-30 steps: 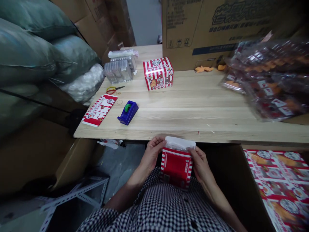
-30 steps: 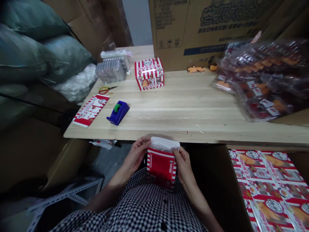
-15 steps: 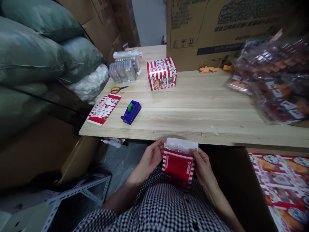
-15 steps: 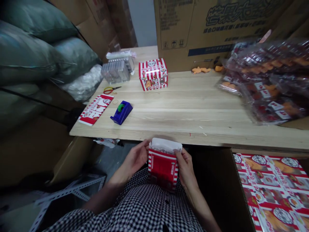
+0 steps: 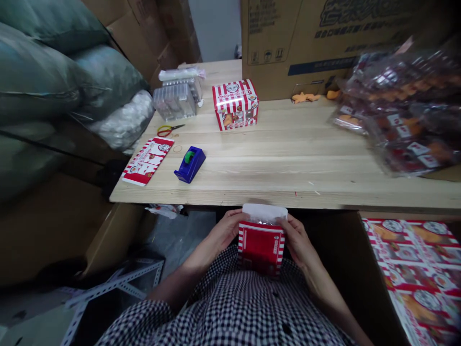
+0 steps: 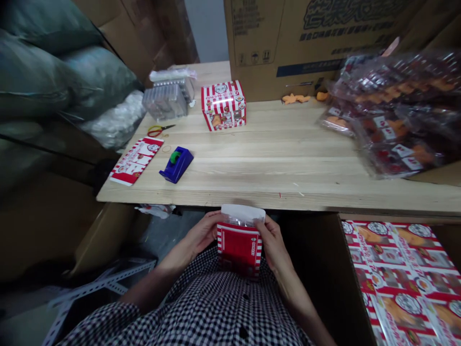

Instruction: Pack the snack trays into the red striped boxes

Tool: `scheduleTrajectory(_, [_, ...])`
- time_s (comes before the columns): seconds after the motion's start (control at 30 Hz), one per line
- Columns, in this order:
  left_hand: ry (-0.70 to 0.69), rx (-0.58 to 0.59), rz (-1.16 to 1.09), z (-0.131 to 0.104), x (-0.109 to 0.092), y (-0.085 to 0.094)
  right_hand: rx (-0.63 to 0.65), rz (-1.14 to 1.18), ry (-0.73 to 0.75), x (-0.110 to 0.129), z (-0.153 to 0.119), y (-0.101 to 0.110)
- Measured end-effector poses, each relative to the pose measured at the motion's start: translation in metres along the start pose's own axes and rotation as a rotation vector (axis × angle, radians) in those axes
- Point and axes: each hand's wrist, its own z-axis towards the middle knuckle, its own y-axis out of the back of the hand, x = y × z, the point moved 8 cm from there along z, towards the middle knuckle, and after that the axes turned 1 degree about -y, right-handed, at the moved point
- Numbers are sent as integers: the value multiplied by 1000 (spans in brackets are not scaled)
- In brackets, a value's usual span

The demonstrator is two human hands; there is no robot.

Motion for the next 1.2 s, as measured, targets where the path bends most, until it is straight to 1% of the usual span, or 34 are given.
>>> scheduleTrajectory(0.1, [-7, 110, 92, 10, -6, -4, -26, -10, 3, -1, 7, 5])
scheduleTrajectory(0.17, [-14, 139, 123, 18, -10, -5, -53, 5, 35, 3, 12, 7])
scheduleTrajectory(0.23, [-25, 129, 125, 25, -12, -4, -51, 44, 43, 9, 16, 5])
scheduleTrajectory(0.33, [-42, 105, 104, 30, -14, -4, 15, 153, -12, 14, 22, -3])
scheduleTrajectory(0.4, [-38, 80, 90, 30, -12, -3, 57, 190, -59, 14, 24, -5])
scheduleTrajectory(0.47, [-32, 66, 78, 30, -9, -3, 73, 181, -99, 10, 25, -2])
scheduleTrajectory(0.53, [-23, 87, 68, 31, -6, -5, 43, 164, -121, 6, 25, 7])
scheduleTrajectory(0.6, [-3, 115, 66, 34, -2, -6, -21, 153, -133, 2, 25, 17])
scheduleTrajectory(0.67, [17, 143, 82, 39, 0, -5, -87, 130, -123, 1, 25, 25])
scheduleTrajectory(0.7, [9, 156, 96, 42, 0, -4, -96, 107, -105, 2, 25, 27])
scheduleTrajectory(0.77, [-53, 199, 131, 47, -4, -3, -44, 50, -38, 7, 25, 22])
scheduleTrajectory(0.87, [-186, 304, 196, 51, -12, -2, 147, -47, 85, 17, 22, 7])
scheduleTrajectory(0.93, [-217, 395, 240, 50, -13, -3, 269, -113, 162, 22, 16, -1])
scheduleTrajectory(1.0, [-236, 471, 273, 44, -16, -4, 355, -193, 231, 26, 10, -4])
scheduleTrajectory(1.03, [-249, 502, 291, 40, -19, -5, 372, -244, 265, 28, 7, -4])
scheduleTrajectory(1.1, [-289, 559, 376, 29, -27, -8, 360, -339, 314, 31, 5, 0])
scheduleTrajectory(1.2, [-377, 610, 652, 12, -35, -14, 324, -405, 329, 31, 6, 6])
